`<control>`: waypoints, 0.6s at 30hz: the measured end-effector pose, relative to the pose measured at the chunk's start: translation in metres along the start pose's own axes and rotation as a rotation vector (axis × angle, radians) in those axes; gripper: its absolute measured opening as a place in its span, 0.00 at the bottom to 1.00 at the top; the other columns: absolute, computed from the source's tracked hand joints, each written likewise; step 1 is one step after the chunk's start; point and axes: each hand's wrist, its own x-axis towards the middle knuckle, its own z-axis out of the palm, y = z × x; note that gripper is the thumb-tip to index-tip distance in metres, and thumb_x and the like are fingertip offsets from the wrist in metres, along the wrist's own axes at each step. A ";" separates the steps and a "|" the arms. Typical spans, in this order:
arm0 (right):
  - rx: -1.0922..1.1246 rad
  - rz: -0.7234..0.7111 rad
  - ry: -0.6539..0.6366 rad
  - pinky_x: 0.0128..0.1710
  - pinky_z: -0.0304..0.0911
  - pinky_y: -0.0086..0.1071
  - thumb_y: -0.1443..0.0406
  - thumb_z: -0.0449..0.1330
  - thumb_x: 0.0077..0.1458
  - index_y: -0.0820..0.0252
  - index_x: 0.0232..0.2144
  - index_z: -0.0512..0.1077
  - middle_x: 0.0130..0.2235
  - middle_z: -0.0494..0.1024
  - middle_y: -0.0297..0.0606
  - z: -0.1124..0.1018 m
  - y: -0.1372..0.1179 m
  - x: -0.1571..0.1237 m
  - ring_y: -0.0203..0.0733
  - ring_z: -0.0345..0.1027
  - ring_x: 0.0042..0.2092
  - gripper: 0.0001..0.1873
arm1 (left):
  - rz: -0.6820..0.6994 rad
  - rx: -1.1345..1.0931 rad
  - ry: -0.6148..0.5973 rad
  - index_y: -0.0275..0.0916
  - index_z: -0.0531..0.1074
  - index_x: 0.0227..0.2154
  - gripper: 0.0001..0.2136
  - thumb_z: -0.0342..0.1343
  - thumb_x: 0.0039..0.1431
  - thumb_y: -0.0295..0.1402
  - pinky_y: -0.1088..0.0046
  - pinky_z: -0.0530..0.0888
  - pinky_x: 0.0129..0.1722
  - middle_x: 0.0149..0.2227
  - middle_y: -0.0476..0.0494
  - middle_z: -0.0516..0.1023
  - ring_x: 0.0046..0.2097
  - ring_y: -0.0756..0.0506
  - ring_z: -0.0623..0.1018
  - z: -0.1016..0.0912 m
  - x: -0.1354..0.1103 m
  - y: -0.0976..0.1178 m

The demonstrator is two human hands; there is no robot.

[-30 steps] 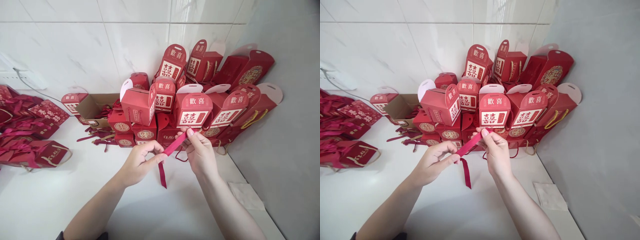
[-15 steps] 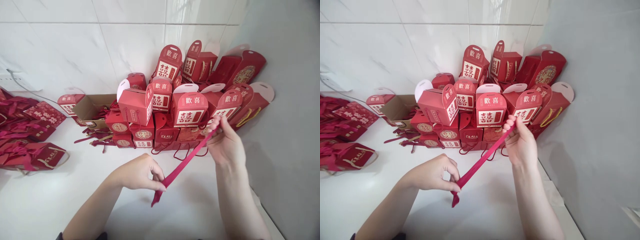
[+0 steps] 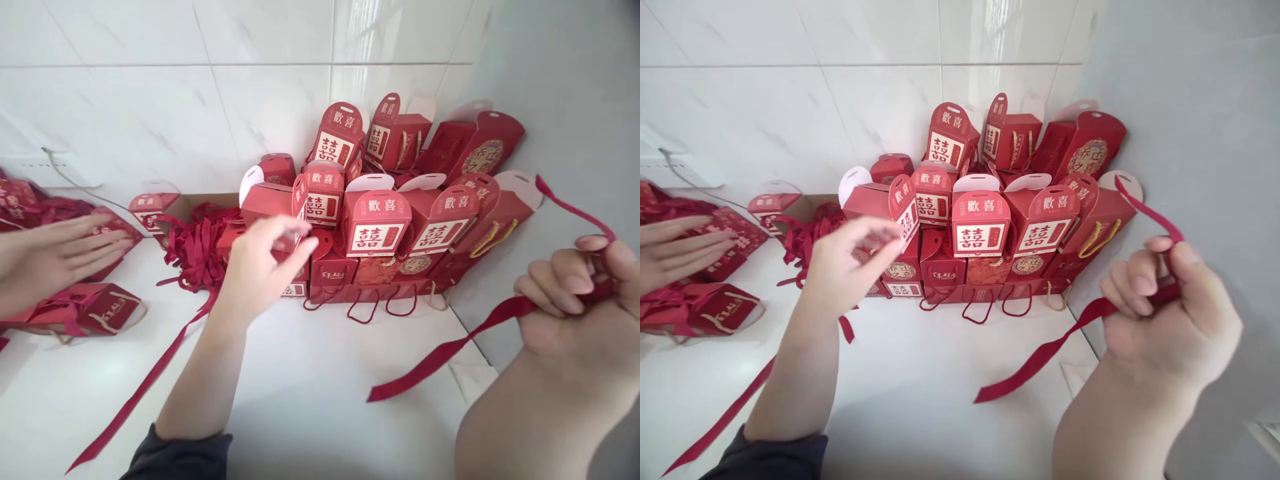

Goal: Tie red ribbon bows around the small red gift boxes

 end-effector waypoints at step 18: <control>-0.194 -0.174 -0.045 0.14 0.38 0.28 0.69 0.59 0.46 0.64 0.21 0.72 0.15 0.63 0.29 0.013 0.014 -0.014 0.30 0.47 0.15 0.04 | 0.359 0.037 0.594 0.41 0.74 0.37 0.06 0.56 0.58 0.26 0.77 0.75 0.34 0.31 0.50 0.78 0.32 0.52 0.78 0.015 -0.010 -0.009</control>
